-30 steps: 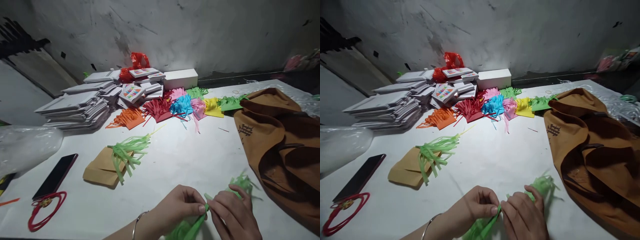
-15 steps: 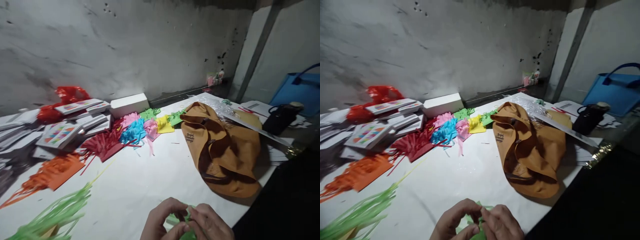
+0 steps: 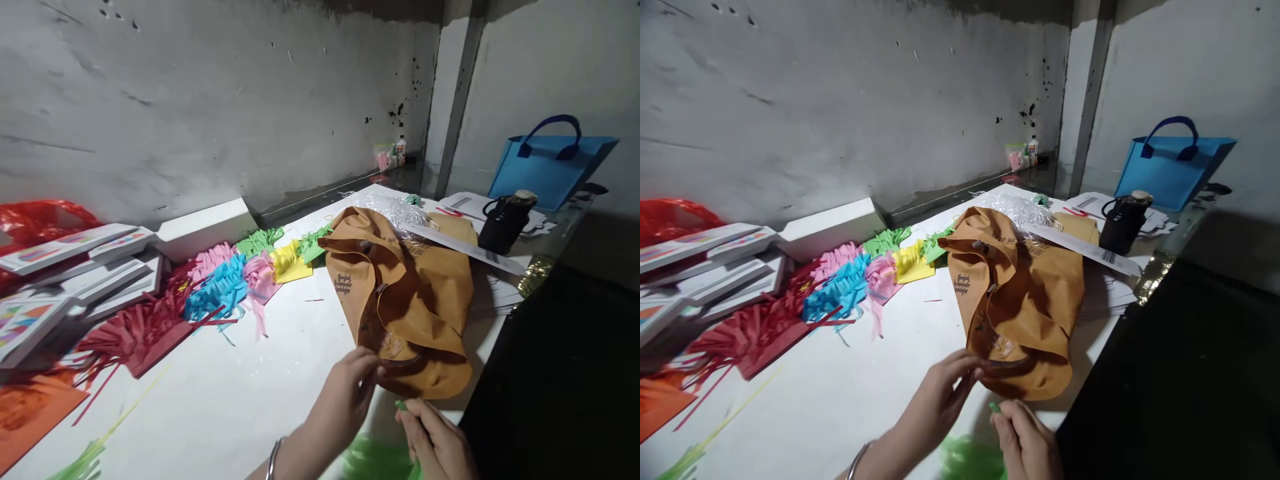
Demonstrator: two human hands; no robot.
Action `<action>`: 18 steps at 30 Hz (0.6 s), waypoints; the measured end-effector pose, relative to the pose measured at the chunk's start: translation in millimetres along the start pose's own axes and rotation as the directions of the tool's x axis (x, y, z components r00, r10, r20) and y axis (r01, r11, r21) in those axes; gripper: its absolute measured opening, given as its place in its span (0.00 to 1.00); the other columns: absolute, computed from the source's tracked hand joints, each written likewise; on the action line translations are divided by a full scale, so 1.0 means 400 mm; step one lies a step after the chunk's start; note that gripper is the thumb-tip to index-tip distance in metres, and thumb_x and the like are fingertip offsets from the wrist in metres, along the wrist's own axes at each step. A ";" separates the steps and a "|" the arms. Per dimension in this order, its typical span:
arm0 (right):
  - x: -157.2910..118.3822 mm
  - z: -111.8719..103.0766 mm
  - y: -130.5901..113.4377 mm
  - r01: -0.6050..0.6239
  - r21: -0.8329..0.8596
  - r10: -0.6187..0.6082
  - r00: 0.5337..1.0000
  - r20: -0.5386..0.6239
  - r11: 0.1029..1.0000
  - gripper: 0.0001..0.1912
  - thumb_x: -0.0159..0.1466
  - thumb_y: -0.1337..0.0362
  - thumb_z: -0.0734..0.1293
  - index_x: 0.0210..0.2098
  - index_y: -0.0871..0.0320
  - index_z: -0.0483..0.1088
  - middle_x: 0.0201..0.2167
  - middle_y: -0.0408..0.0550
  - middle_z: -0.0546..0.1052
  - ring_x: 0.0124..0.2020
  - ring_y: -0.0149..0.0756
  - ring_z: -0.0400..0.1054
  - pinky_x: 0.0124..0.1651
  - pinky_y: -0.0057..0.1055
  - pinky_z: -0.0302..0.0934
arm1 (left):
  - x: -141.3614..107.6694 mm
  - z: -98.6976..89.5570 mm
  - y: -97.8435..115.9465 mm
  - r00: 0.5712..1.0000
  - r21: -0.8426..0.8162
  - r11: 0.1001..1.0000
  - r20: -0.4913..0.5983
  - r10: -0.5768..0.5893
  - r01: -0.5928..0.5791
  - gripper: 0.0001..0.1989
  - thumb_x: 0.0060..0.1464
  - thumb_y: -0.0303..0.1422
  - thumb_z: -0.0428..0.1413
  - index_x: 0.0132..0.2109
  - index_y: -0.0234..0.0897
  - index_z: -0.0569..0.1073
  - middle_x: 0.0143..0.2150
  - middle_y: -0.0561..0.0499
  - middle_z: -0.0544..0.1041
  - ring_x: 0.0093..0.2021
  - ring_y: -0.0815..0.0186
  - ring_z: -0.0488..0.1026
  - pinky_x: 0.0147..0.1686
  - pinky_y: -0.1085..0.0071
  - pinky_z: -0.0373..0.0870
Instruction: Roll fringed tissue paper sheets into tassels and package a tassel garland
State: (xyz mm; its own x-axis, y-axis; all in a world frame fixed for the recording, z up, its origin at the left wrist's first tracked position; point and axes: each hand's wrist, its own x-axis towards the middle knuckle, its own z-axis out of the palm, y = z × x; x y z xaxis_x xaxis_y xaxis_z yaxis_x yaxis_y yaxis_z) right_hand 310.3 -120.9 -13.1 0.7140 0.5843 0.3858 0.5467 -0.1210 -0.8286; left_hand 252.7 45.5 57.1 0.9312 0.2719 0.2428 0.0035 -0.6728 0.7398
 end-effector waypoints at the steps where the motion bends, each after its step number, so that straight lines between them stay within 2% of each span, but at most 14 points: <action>1: 0.018 -0.007 0.006 0.012 -0.015 -0.012 1.000 0.016 1.000 0.18 0.75 0.56 0.57 0.32 0.53 0.71 0.18 0.39 0.69 0.18 0.29 0.67 0.24 0.20 0.65 | 0.032 0.005 -0.014 1.000 0.044 0.999 0.010 -0.001 0.000 0.15 0.67 0.27 0.47 0.41 0.34 0.78 0.40 0.41 0.80 0.37 0.60 0.78 0.37 0.67 0.76; 3: 0.066 -0.010 0.016 0.052 -0.036 -0.051 0.998 0.027 0.998 0.16 0.73 0.59 0.59 0.31 0.54 0.71 0.27 0.44 0.76 0.27 0.32 0.74 0.31 0.22 0.69 | 0.095 0.016 -0.035 0.999 0.092 0.995 0.041 0.026 -0.030 0.16 0.66 0.24 0.46 0.43 0.32 0.79 0.42 0.39 0.80 0.39 0.58 0.79 0.39 0.64 0.77; 5: 0.119 -0.002 0.026 0.075 -0.044 -0.074 0.997 0.021 0.996 0.15 0.72 0.62 0.58 0.31 0.54 0.71 0.39 0.50 0.78 0.38 0.36 0.77 0.40 0.26 0.72 | 0.148 0.027 -0.043 0.992 0.074 0.993 0.086 0.089 -0.096 0.17 0.63 0.21 0.47 0.52 0.31 0.77 0.49 0.37 0.80 0.47 0.57 0.78 0.47 0.61 0.77; 8: 0.187 -0.007 0.056 0.041 -0.053 -0.044 0.998 -0.044 0.998 0.16 0.71 0.61 0.57 0.29 0.53 0.71 0.44 0.53 0.77 0.47 0.42 0.76 0.45 0.33 0.71 | 0.196 0.037 -0.039 0.970 0.035 0.979 0.145 0.194 -0.201 0.25 0.60 0.17 0.49 0.62 0.35 0.70 0.61 0.40 0.75 0.60 0.60 0.72 0.60 0.63 0.71; 10: 0.213 -0.033 0.082 -0.018 -0.058 0.010 0.992 -0.128 0.998 0.15 0.71 0.58 0.59 0.30 0.53 0.71 0.43 0.53 0.77 0.49 0.45 0.74 0.47 0.36 0.70 | 0.209 0.039 -0.042 0.968 0.039 0.977 0.144 0.204 -0.212 0.23 0.61 0.17 0.48 0.60 0.36 0.72 0.59 0.43 0.76 0.59 0.62 0.73 0.59 0.66 0.71; 12: 0.222 -0.068 0.102 -0.082 -0.048 0.071 0.978 -0.195 0.995 0.14 0.71 0.54 0.61 0.32 0.54 0.70 0.42 0.51 0.76 0.47 0.43 0.73 0.47 0.35 0.67 | 0.213 0.042 -0.060 0.982 0.078 0.984 0.108 0.153 -0.162 0.19 0.63 0.18 0.46 0.54 0.34 0.76 0.53 0.41 0.78 0.53 0.61 0.77 0.54 0.65 0.75; 15: 0.212 -0.102 0.112 -0.143 -0.005 0.139 0.966 -0.216 0.990 0.16 0.71 0.51 0.62 0.33 0.54 0.70 0.34 0.45 0.73 0.39 0.38 0.72 0.44 0.30 0.65 | 0.218 0.062 -0.104 0.994 0.155 0.985 0.094 0.057 -0.071 0.15 0.63 0.19 0.49 0.47 0.32 0.78 0.48 0.40 0.79 0.46 0.60 0.78 0.48 0.63 0.77; 18: 0.197 -0.101 0.105 -0.186 0.038 0.190 0.956 -0.222 0.982 0.19 0.70 0.47 0.62 0.33 0.54 0.70 0.37 0.46 0.74 0.43 0.39 0.71 0.49 0.31 0.62 | 0.234 0.100 -0.140 0.987 0.216 0.976 0.159 0.006 -0.041 0.06 0.64 0.25 0.56 0.45 0.33 0.77 0.46 0.45 0.79 0.44 0.61 0.78 0.46 0.61 0.78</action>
State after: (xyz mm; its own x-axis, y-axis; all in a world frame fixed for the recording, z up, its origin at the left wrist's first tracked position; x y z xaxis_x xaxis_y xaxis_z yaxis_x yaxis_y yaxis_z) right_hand 407.4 -112.4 -1.2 0.8839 0.3574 0.3016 0.3871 -0.1973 -0.9007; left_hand 354.3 81.2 13.5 0.9774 0.1545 0.1443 0.0439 -0.8162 0.5762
